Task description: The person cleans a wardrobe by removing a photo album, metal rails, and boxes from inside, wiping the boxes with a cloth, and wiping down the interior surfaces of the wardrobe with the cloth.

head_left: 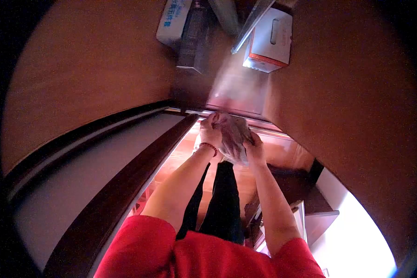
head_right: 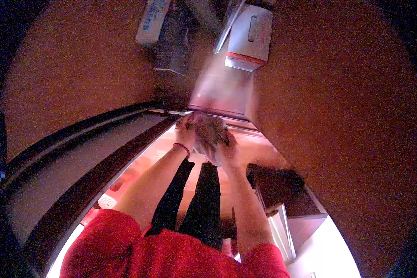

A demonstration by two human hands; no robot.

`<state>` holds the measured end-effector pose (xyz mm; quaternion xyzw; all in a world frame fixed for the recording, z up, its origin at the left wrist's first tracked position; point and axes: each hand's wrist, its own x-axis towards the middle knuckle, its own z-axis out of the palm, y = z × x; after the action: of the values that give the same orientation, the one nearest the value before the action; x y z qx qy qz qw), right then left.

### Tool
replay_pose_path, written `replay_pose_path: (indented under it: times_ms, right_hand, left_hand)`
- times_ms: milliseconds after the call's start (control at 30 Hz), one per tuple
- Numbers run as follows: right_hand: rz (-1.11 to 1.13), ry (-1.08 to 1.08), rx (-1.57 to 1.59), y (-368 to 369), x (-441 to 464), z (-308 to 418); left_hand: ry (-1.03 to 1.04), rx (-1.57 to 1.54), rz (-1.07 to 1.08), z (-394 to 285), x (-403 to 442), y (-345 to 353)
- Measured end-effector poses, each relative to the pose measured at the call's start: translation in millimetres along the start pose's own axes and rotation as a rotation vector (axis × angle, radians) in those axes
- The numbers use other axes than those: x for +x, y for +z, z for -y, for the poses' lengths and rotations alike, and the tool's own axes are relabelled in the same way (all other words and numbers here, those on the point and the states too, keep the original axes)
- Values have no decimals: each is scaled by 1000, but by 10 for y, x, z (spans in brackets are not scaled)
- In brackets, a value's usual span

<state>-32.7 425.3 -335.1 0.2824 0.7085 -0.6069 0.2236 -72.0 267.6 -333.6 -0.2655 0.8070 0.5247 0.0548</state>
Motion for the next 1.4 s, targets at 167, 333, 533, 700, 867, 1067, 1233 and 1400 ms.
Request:
replay_pose_path:
  times_ms: [167,333,533,700,867,1067,1233,1400]
  right_hand:
    - [-41,33,-255,-45,389,531]
    - [-211,-477,-467,67,863,362]
    - [-119,-556,-775,296,1388,-129]
    - [-121,-778,-896,501,1912,-433]
    - [-214,-814,-902,387,2089,-633]
    - [-232,-538,-580,370,1991,-770]
    - [-395,-598,-646,364,2051,-475]
    - [-496,-728,-635,412,2313,-408]
  left_hand:
    - [-62,98,-52,4,350,347]
    - [156,316,-316,-68,882,602]
    - [-225,637,118,174,1345,1016]
    - [-4,714,193,590,1649,1412]
    - [276,849,326,684,1584,1569]
    - [601,773,573,750,1449,1682]
    - [956,501,273,690,1670,1993]
    - [843,829,569,476,1830,2092]
